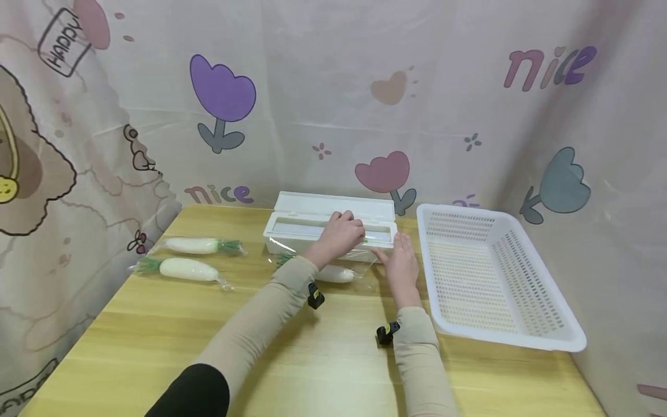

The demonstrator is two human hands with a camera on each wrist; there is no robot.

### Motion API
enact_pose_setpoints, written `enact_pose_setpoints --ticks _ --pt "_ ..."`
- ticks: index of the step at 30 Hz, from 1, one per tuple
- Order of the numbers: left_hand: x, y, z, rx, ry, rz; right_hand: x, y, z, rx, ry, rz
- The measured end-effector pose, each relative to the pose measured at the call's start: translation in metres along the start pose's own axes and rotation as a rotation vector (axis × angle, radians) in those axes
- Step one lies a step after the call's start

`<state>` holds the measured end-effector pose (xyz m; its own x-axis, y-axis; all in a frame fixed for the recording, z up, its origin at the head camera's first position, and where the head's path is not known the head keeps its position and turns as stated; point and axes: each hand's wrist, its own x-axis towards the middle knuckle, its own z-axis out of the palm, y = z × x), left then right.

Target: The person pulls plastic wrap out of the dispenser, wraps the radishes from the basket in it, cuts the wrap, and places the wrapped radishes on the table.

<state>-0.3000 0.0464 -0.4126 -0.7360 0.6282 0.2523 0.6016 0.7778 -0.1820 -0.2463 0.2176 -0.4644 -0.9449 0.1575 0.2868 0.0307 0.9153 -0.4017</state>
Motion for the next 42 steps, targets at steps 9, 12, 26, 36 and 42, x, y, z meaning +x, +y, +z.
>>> enact_pose_setpoints --ticks 9,12,26,36,42 --pt "-0.014 -0.018 -0.006 -0.011 -0.023 0.007 0.000 0.006 -0.005 0.039 -0.032 0.027" --pt "-0.019 -0.024 -0.005 -0.008 -0.024 0.007 0.000 0.006 -0.003 0.045 -0.046 0.021" --pt "-0.042 -0.052 -0.005 -0.003 -0.005 0.008 -0.002 0.003 0.001 0.036 0.014 -0.018" --pt "-0.056 -0.069 -0.008 -0.015 -0.017 0.006 -0.004 0.002 0.003 0.042 0.030 -0.036" --pt "-0.066 -0.088 -0.002 0.005 0.014 0.002 -0.003 0.002 0.002 0.047 0.027 -0.017"
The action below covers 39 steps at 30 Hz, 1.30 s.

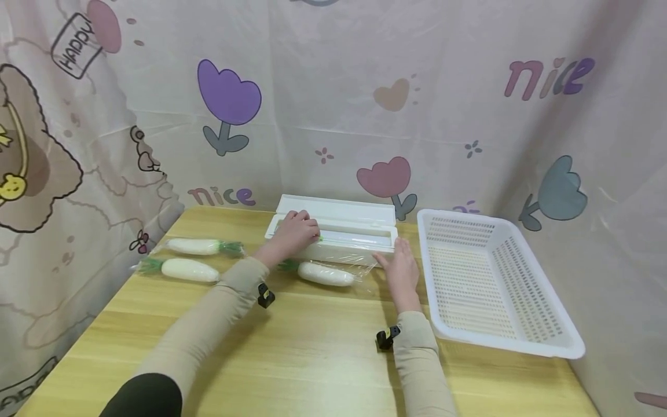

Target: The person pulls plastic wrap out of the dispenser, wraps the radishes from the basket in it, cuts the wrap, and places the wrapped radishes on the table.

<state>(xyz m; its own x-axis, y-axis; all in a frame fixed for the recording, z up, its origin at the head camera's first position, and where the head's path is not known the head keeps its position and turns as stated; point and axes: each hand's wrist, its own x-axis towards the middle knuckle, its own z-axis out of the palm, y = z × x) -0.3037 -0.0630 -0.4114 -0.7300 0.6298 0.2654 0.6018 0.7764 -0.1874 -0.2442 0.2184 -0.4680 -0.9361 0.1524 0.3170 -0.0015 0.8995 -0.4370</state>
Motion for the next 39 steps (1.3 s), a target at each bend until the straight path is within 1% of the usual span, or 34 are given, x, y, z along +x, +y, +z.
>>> enact_pose_setpoints --ticks 6,11,17,22,27,29,31,36,39 --pt "-0.011 -0.014 0.001 -0.021 0.052 0.003 0.001 0.002 -0.001 -0.003 -0.010 0.010" --pt "-0.019 -0.024 0.000 -0.047 0.075 0.002 0.000 0.001 -0.001 -0.001 -0.004 0.001" --pt "-0.026 -0.036 0.002 -0.035 0.077 -0.008 0.000 0.001 -0.002 -0.003 -0.013 0.011" --pt "-0.032 -0.043 0.005 -0.034 0.115 0.001 0.000 0.001 -0.002 -0.015 -0.019 0.008" --pt "-0.038 -0.048 0.001 -0.007 0.138 0.014 0.000 -0.001 -0.002 -0.007 -0.005 -0.001" --pt "-0.041 -0.050 -0.001 -0.002 0.139 0.016 0.000 -0.001 -0.002 0.000 0.000 -0.001" --pt "-0.043 -0.052 -0.002 -0.006 0.126 0.008 -0.001 -0.001 -0.002 -0.001 -0.003 0.003" --pt "-0.047 -0.060 -0.001 -0.010 0.079 -0.020 0.000 0.000 -0.002 0.001 -0.008 0.013" --pt "-0.050 -0.063 -0.002 -0.017 0.079 -0.019 0.000 0.000 -0.001 0.006 -0.012 0.017"
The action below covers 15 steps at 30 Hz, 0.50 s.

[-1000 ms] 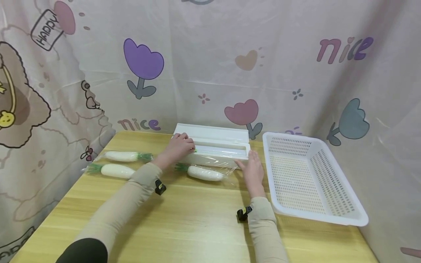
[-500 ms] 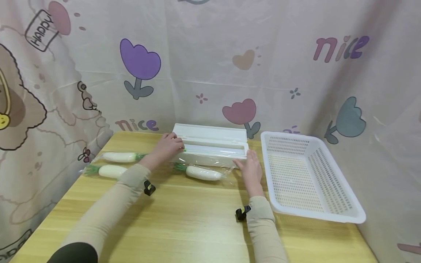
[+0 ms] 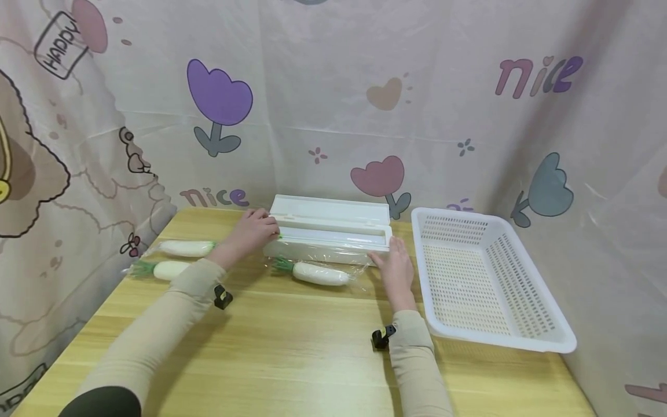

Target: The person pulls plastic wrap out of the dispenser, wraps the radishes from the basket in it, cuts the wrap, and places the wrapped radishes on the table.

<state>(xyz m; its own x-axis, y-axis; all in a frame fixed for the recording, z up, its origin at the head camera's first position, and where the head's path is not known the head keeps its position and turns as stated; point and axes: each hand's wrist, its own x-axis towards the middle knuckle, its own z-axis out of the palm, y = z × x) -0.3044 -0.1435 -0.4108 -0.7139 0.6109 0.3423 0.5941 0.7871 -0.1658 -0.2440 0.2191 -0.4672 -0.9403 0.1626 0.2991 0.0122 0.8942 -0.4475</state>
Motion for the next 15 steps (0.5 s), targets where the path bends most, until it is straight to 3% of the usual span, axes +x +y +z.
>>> enact_pose_setpoints --ticks 8,15 --pt "-0.0055 -0.0066 -0.0013 0.005 0.071 0.035 0.0002 -0.0010 -0.0024 0.002 -0.016 0.011" --pt "-0.0070 -0.0109 -0.0024 0.032 0.031 0.022 0.0015 0.0002 -0.0010 -0.011 -0.019 0.011"
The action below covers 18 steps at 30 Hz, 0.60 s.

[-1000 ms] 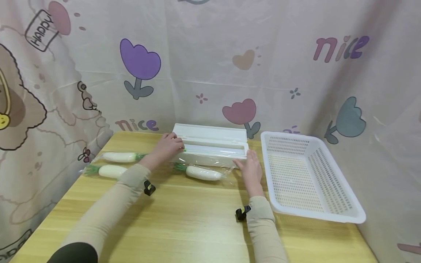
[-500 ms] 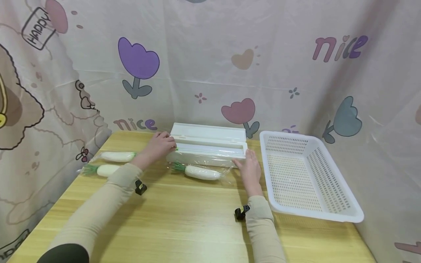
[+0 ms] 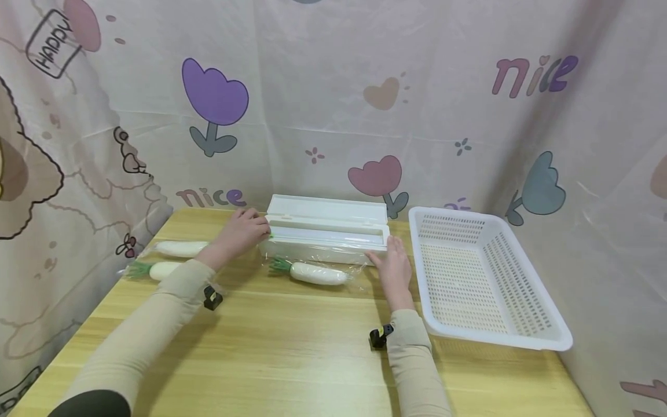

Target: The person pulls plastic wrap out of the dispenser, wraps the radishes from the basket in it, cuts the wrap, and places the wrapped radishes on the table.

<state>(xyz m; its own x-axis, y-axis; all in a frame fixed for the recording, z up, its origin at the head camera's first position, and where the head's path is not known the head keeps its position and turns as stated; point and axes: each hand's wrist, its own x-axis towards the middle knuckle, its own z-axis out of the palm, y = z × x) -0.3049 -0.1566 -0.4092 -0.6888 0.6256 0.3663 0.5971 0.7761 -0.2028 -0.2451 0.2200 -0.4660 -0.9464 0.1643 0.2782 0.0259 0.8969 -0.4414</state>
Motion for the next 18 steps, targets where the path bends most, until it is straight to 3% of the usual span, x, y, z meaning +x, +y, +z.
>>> enact_pose_setpoints --ticks 10,18 --pt "-0.010 -0.008 -0.006 0.052 0.010 0.026 -0.001 -0.006 0.004 0.001 -0.015 0.010" --pt "-0.012 -0.016 -0.007 0.096 -0.071 0.007 0.000 -0.008 -0.001 -0.052 -0.027 -0.004"
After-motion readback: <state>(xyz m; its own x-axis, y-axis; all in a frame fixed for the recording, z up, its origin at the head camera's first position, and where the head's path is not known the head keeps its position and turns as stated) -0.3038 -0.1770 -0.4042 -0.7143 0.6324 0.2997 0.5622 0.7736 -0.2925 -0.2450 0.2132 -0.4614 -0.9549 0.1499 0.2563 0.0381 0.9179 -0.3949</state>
